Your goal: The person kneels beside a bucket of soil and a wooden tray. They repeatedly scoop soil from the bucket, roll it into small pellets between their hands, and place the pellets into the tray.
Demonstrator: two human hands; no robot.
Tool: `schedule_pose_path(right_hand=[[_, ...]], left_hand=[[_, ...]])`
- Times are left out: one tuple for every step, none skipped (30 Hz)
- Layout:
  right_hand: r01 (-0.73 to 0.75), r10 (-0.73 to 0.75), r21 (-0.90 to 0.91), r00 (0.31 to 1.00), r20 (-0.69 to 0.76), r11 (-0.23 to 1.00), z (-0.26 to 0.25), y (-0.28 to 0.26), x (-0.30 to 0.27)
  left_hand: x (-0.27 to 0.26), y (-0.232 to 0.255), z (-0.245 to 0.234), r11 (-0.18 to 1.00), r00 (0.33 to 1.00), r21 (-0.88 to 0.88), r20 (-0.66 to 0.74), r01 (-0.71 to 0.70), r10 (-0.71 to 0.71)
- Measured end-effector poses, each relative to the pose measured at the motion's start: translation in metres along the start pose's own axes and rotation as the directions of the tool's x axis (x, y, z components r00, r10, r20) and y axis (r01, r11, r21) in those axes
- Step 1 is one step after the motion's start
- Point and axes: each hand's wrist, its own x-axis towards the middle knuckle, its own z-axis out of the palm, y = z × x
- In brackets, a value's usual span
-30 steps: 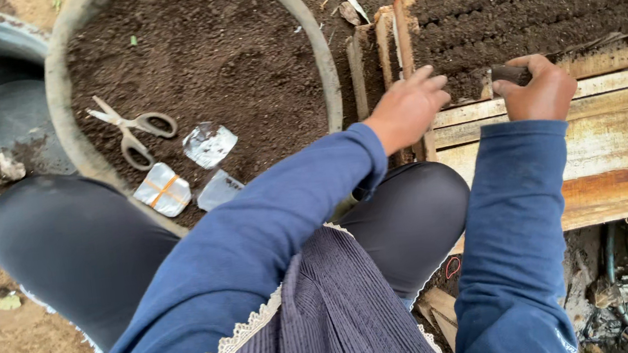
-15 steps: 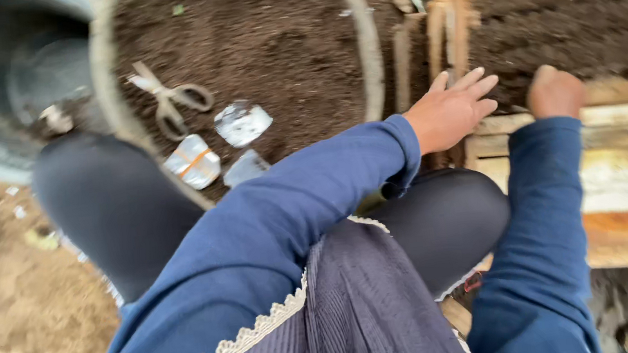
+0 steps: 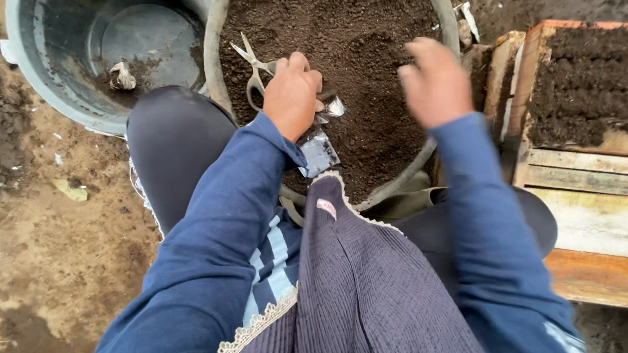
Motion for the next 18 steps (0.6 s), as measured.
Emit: schedule_pose_path(right_hand=[[0.012,-0.012,-0.013,1.0,0.002,1.0,0.018,-0.005,-0.007],[-0.147,0.132,0.044,0.962,0.241,0.988,0.041,-0.013,-0.011],[-0.307,0.246,0.057,0.848,0.469,0.95,0.064,-0.02,-0.015],[-0.291,0.232,0.056,0.853,0.468,0.955,0.049,-0.032,-0.008],[-0.255,0.195,0.031,0.808,0.556,0.966,0.034,-0.044,-0.001],[-0.221,0.162,0.01,0.746,0.646,0.975,0.019,-0.057,-0.001],[-0.21,0.152,0.01,0.742,0.653,0.978,0.004,-0.086,0.002],[-0.521,0.275,0.428,0.813,0.513,0.739,-0.014,-0.109,0.005],[-0.573,0.451,0.77,0.787,0.422,0.28,-0.033,-0.132,0.007],[-0.574,0.447,0.767,0.789,0.422,0.288,-0.032,-0.136,0.007],[-0.541,0.442,0.815,0.795,0.415,0.207,-0.033,-0.14,0.007],[-0.501,0.444,0.857,0.799,0.406,0.119,-0.032,-0.143,0.005],[-0.502,0.446,0.856,0.799,0.404,0.123,-0.024,-0.134,0.0],[-0.484,0.456,0.87,0.798,0.394,0.096,-0.014,-0.125,-0.003],[-0.465,0.466,0.882,0.797,0.384,0.07,-0.004,-0.116,-0.007],[-0.467,0.469,0.881,0.796,0.384,0.071,-0.002,-0.114,-0.008],[-0.473,0.487,0.871,0.797,0.357,0.134,0.001,-0.113,-0.01],[-0.477,0.501,0.857,0.8,0.33,0.197,0.004,-0.112,-0.01]], left_hand=[[0.001,0.004,-0.002,1.0,1.0,-0.011,-0.013,0.001,-0.001],[0.0,0.005,-0.007,0.994,0.999,-0.099,-0.013,0.048,-0.049],[-0.001,0.005,-0.012,0.978,0.995,-0.187,-0.009,0.093,-0.096],[-0.002,0.001,-0.009,0.977,0.994,-0.189,-0.023,0.098,-0.104],[-0.002,-0.001,-0.006,0.925,0.986,-0.349,-0.02,0.149,-0.166],[-0.007,-0.003,-0.001,0.842,0.973,-0.501,0.002,0.2,-0.23],[-0.014,-0.001,-0.011,0.837,0.97,-0.506,-0.001,0.209,-0.243],[-0.016,0.004,-0.019,0.739,0.977,-0.649,0.033,0.181,-0.21],[-0.017,0.009,-0.026,0.617,0.984,-0.772,0.06,0.154,-0.17],[-0.016,0.012,-0.028,0.611,0.983,-0.777,0.054,0.151,-0.173],[-0.015,0.016,-0.03,0.571,0.989,-0.812,0.053,0.123,-0.139],[-0.015,0.019,-0.031,0.531,0.994,-0.842,0.054,0.098,-0.098],[-0.017,0.025,-0.036,0.528,0.994,-0.844,0.053,0.096,-0.097],[-0.018,0.029,-0.041,0.513,0.995,-0.855,0.043,0.081,-0.086],[-0.019,0.033,-0.047,0.497,0.997,-0.865,0.034,0.066,-0.075],[-0.018,0.034,-0.043,0.495,0.997,-0.866,0.036,0.067,-0.073],[-0.018,0.035,-0.04,0.557,0.996,-0.83,-0.014,0.035,-0.083],[-0.017,0.035,-0.037,0.617,0.993,-0.787,-0.067,0.004,-0.092]])
